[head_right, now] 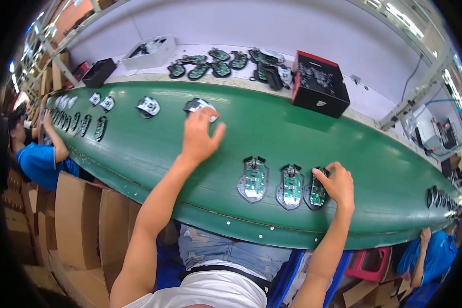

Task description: The person assembles computer mice along a conveyor belt by retrieving scroll wheels from a box, fitting them onto mouse circuit boards, and attaching mouse shells by hand.

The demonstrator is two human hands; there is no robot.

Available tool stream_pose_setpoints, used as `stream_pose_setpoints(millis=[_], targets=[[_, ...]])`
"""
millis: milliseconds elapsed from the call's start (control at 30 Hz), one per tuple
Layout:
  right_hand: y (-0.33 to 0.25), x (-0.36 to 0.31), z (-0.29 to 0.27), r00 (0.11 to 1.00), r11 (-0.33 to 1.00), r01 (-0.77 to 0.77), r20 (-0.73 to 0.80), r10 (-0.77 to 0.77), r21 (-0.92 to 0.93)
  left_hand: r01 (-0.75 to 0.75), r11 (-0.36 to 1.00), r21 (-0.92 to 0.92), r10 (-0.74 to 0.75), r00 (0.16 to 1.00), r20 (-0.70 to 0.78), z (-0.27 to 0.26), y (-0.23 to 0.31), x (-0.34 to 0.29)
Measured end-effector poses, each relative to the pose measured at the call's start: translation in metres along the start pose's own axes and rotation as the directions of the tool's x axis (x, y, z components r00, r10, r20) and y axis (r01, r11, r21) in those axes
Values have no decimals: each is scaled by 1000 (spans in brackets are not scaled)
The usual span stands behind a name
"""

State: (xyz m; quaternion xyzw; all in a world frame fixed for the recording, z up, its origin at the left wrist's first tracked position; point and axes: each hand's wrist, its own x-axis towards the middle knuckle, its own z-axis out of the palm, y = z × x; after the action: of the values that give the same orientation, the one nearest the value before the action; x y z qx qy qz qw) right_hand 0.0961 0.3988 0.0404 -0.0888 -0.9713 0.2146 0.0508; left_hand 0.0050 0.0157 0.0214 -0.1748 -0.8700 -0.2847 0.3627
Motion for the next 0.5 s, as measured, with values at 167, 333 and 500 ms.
stream_pose_setpoints(millis=[167, 333, 500], targets=[[-23, 5, 5, 912, 868, 260, -403, -77, 423, 361, 824, -437, -465, 871, -156, -22, -83, 9], [-148, -7, 24, 765, 710, 630, -409, -497, 315, 857, -159, -490, -63, 486, 872, 1, 25, -4], [-249, 20, 67, 574, 550, 819, -282, -769, 164, 649, -601, -466, -106, 513, 852, 11, 35, -14]])
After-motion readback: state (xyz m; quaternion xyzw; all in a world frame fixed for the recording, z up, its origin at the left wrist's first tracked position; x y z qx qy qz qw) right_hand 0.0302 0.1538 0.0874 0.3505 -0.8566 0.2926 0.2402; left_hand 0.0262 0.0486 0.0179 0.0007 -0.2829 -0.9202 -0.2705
